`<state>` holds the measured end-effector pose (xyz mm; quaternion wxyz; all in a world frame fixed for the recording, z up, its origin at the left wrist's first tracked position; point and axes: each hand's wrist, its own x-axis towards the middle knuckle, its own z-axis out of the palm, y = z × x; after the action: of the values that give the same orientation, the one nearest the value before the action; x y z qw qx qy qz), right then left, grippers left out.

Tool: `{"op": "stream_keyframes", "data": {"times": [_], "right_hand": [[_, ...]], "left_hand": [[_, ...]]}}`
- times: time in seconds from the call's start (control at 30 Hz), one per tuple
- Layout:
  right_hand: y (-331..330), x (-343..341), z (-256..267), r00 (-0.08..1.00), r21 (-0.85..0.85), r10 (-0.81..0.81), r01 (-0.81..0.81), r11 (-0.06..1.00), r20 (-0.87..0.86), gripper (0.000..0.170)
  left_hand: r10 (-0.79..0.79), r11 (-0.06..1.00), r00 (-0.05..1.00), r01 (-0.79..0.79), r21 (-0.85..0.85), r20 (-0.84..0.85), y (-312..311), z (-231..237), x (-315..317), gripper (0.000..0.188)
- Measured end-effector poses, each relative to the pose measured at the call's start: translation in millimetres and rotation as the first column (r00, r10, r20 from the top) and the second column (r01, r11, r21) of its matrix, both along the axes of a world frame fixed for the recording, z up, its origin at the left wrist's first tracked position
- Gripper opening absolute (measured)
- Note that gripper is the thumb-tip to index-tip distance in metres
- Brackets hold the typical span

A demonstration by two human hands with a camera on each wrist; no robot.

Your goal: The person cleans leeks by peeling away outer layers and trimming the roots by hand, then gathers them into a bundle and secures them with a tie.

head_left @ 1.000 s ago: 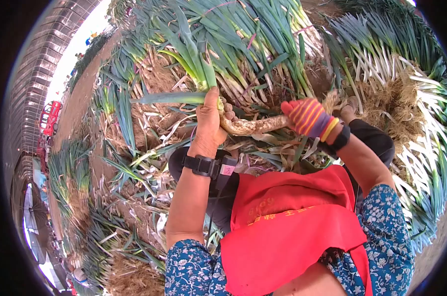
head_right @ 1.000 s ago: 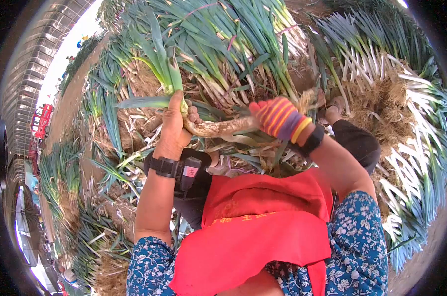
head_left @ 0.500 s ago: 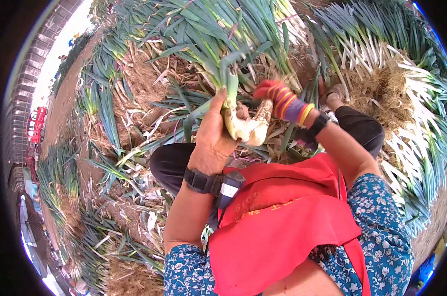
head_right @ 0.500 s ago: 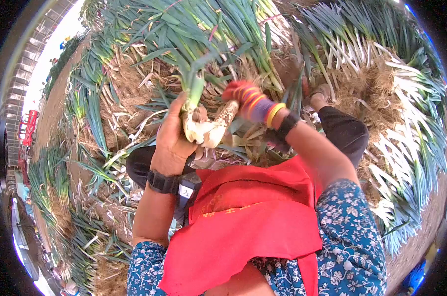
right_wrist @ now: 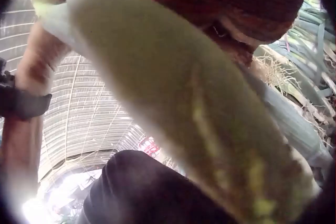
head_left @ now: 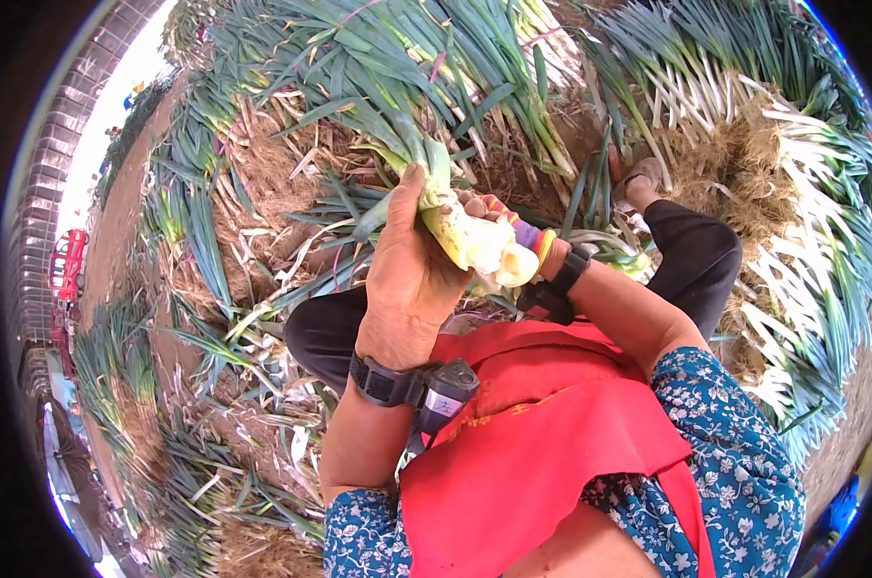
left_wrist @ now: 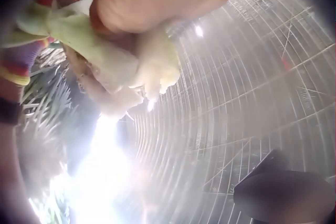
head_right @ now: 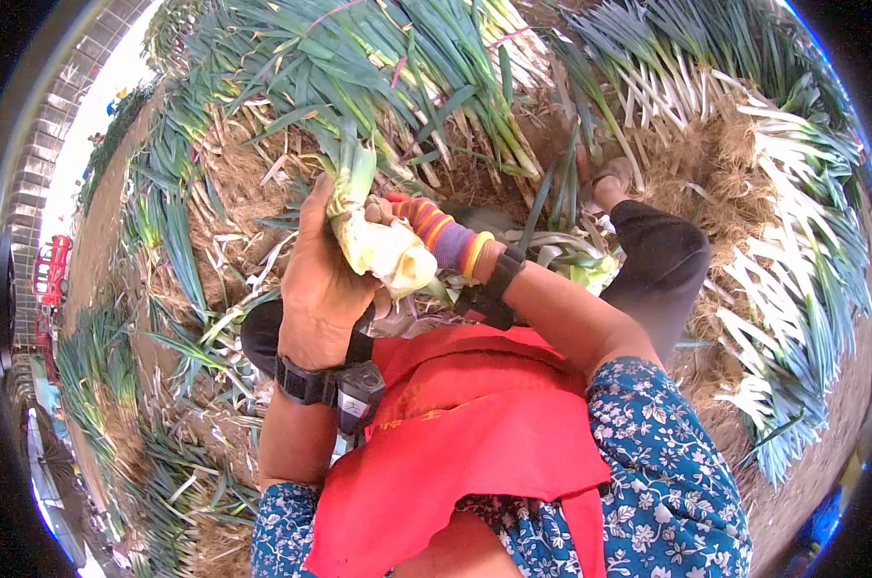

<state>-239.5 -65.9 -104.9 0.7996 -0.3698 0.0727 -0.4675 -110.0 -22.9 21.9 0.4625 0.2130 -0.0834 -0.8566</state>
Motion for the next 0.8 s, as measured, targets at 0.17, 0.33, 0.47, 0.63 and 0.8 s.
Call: {"op": "stream_keyframes", "data": {"times": [0.17,0.33,0.47,0.63,0.8], "right_hand": [[6.5,2.7,12.0,0.83,-0.353,-0.387,0.25,0.902,-0.401,0.032],[-32.6,54.1,4.5,-0.16,-0.648,-0.82,-0.538,0.54,-0.55,0.039],[-71.6,175.3,87.9,0.211,-0.725,-0.716,-0.411,0.553,-0.666,0.028],[-91.5,273.4,115.7,0.55,-0.963,-0.834,0.199,0.179,-0.041,0.031],[-128.1,148.5,-42.5,0.314,-0.724,-0.657,-0.195,0.661,-0.685,0.036]], "left_hand": [[0.011,0.992,0.99,0.007,-0.127,0.139,-7.5,0.9,6.9,0.035],[0.211,0.977,0.82,-0.164,-0.135,0.531,-31.3,-7.0,98.5,0.028],[0.815,0.576,-0.468,0.589,-0.567,0.343,-20.9,32.6,252.7,0.041],[0.596,0.618,-0.602,-0.077,-0.782,0.531,-16.2,80.4,505.4,0.045],[0.709,0.687,-0.704,0.705,-0.174,-0.051,-61.8,33.5,360.6,0.028]]}}
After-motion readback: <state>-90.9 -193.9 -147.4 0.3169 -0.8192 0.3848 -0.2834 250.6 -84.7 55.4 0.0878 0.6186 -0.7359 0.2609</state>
